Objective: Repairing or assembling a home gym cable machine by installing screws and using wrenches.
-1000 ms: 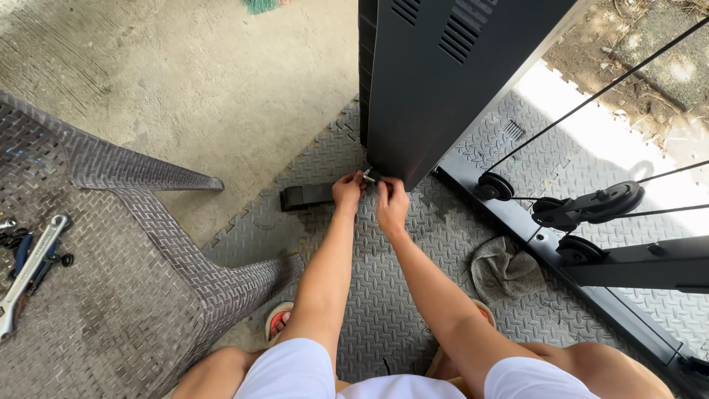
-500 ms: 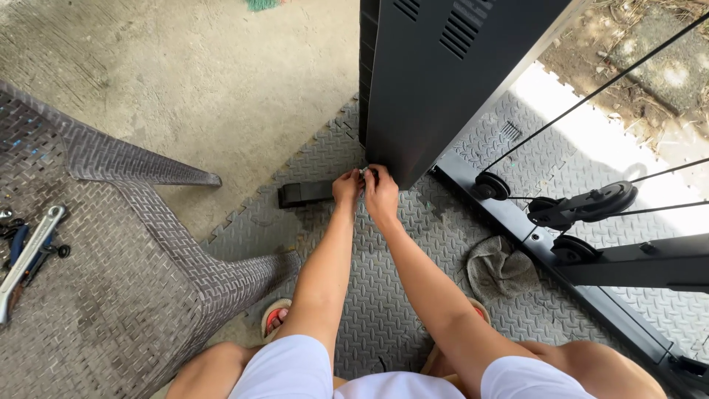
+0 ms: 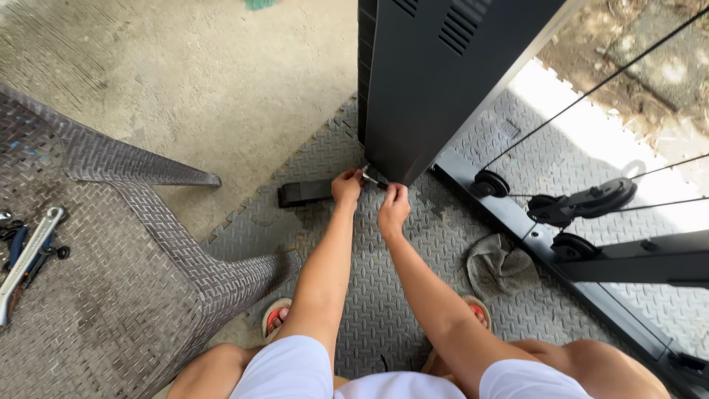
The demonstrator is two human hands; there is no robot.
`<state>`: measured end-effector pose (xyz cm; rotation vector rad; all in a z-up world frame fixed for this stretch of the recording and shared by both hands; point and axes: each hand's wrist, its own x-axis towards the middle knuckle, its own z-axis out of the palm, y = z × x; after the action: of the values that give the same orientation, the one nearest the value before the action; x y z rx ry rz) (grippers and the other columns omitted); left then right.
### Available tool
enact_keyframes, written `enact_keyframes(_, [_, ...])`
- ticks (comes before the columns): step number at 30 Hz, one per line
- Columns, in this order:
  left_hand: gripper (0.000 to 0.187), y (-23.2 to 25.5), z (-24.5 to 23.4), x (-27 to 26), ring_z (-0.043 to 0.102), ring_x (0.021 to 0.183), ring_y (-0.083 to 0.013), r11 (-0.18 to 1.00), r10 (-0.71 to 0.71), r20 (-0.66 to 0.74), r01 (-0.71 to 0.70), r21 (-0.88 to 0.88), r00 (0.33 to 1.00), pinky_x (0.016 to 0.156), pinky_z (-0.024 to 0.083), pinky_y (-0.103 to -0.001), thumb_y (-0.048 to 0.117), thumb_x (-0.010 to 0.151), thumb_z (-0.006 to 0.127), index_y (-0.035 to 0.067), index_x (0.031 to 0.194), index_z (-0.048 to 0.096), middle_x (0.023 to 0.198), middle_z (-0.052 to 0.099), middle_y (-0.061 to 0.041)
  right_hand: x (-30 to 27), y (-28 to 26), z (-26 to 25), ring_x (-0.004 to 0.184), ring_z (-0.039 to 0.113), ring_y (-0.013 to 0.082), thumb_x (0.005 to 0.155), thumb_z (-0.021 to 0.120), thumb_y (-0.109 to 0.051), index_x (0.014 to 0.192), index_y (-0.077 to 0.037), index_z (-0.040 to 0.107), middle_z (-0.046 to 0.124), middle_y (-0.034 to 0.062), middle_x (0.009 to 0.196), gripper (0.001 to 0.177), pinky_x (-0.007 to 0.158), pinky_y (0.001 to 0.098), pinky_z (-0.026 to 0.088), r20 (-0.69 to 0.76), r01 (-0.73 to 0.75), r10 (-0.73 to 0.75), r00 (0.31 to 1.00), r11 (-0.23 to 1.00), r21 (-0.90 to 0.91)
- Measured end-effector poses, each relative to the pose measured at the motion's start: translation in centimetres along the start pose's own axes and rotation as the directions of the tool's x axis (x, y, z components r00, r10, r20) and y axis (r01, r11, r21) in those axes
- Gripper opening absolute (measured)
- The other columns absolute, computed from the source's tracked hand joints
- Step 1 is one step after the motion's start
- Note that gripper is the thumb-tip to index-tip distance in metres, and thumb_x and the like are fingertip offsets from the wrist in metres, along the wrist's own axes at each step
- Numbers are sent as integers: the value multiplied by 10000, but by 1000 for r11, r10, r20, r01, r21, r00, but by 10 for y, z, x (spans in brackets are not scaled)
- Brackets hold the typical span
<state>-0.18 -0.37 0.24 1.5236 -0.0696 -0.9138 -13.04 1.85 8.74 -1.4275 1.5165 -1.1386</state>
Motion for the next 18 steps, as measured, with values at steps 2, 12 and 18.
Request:
enact_keyframes(2, [313, 18, 0, -7, 714, 777, -152, 999, -42, 5, 42, 16, 999, 635, 556, -295, 214, 926, 742, 2, 1156, 755, 933, 767, -79, 3, -42, 2, 670, 624, 167, 1030, 604, -203, 1074, -29, 674, 730, 97, 834, 193, 639, 337, 523, 69, 130, -134, 988, 989, 68])
enact_keyframes(12, [308, 5, -1, -7, 668, 752, -148, 998, 42, -10, -41, 47, 999, 613, 516, -281, 128, 848, 811, -12, 1118, 765, 928, 770, -82, 7, 118, 31, 631, 506, 133, 1089, 611, -258, 1027, -32, 614, 582, 55, 771, 235, 548, 314, 442, 67, -279, 271, 960, 919, 280])
enact_keyframes(18, [291, 14, 0, -13, 730, 835, -138, 978, 78, -58, -65, 197, 995, 695, 553, -276, 171, 874, 814, 5, 1111, 786, 987, 792, -89, 26, 101, 27, 606, 476, 108, 1027, 659, -223, 997, -35, 712, 577, 45, 745, 198, 525, 297, 374, 62, -421, 434, 899, 816, 396])
